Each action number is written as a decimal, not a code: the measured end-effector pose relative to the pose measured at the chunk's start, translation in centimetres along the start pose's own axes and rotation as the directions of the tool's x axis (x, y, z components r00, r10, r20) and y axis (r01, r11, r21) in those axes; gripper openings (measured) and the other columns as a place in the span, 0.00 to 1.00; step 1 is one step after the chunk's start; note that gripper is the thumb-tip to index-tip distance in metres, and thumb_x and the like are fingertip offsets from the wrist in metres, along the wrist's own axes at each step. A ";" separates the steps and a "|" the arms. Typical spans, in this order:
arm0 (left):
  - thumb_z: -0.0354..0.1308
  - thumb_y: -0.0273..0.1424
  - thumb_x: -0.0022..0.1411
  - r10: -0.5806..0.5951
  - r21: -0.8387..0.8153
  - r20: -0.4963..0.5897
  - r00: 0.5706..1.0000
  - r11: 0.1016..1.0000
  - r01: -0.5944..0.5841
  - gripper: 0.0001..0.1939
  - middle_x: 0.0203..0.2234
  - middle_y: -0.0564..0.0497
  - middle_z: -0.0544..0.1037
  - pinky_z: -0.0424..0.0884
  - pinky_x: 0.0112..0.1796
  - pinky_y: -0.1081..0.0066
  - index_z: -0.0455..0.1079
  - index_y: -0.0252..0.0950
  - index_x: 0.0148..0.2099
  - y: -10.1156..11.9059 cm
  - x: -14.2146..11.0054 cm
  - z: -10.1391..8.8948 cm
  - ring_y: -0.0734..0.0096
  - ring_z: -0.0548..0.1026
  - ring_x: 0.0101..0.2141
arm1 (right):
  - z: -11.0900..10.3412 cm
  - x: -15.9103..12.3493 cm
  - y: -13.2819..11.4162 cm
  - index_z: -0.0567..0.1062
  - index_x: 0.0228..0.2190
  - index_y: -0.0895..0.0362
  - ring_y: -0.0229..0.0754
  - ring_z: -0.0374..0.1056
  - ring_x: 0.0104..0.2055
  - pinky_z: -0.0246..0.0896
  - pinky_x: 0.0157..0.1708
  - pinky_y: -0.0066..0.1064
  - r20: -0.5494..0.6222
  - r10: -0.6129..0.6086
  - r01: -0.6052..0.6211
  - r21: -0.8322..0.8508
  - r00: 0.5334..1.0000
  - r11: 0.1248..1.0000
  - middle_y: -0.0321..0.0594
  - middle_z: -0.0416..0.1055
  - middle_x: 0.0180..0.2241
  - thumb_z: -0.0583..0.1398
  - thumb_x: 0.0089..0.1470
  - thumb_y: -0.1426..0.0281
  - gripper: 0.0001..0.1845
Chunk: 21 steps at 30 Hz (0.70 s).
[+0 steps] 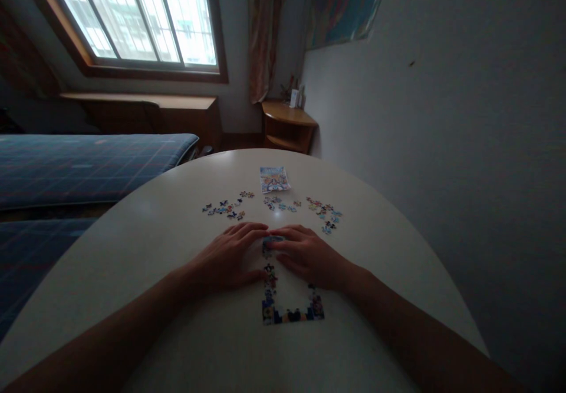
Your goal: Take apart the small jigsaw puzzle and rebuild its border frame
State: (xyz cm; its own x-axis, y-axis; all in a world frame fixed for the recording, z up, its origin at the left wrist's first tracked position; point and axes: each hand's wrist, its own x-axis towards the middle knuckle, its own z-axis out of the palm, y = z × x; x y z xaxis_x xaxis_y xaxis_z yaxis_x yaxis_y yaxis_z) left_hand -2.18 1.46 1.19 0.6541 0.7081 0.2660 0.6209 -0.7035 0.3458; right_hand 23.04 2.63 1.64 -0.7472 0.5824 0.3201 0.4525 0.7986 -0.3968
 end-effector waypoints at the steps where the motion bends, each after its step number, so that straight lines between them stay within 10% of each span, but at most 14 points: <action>1: 0.66 0.47 0.57 -0.008 0.002 0.006 1.000 1.000 0.008 0.37 0.60 0.45 0.68 0.65 0.58 0.51 0.58 0.43 0.64 0.0 0.0 0.1 0.52 0.67 0.58 | -0.1 0.0 0.0 0.75 0.52 0.49 0.46 0.63 0.60 0.57 0.60 0.46 0.012 -0.003 0.003 -0.010 1.000 1.000 0.41 0.70 0.58 0.58 0.63 0.69 0.17; 13: 0.65 0.46 0.59 0.006 0.009 -0.017 1.000 1.000 -0.006 0.34 0.58 0.46 0.70 0.66 0.57 0.52 0.60 0.43 0.63 -0.1 0.1 0.3 0.54 0.68 0.58 | -1.1 -0.3 -0.6 0.71 0.56 0.51 0.44 0.58 0.65 0.52 0.64 0.46 0.087 0.031 -0.029 -0.025 0.996 0.999 0.41 0.67 0.61 0.54 0.66 0.66 0.19; 21: 0.63 0.49 0.60 -0.006 0.036 -0.016 1.000 0.999 0.007 0.32 0.58 0.46 0.71 0.65 0.58 0.53 0.62 0.42 0.61 -0.4 0.3 0.7 0.55 0.68 0.57 | -1.8 -1.0 1.3 0.76 0.50 0.54 0.45 0.66 0.57 0.57 0.59 0.43 -0.094 0.194 -0.200 -0.059 0.977 0.978 0.43 0.74 0.53 0.57 0.64 0.67 0.15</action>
State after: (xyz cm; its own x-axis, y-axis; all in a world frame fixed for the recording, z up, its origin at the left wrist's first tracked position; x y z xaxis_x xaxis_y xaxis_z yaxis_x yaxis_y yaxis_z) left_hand -1.96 1.94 0.52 0.6430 0.7135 0.2785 0.6404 -0.7003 0.3155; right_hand 25.24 3.42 2.38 -0.5961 0.7377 0.3168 0.6204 0.6737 -0.4015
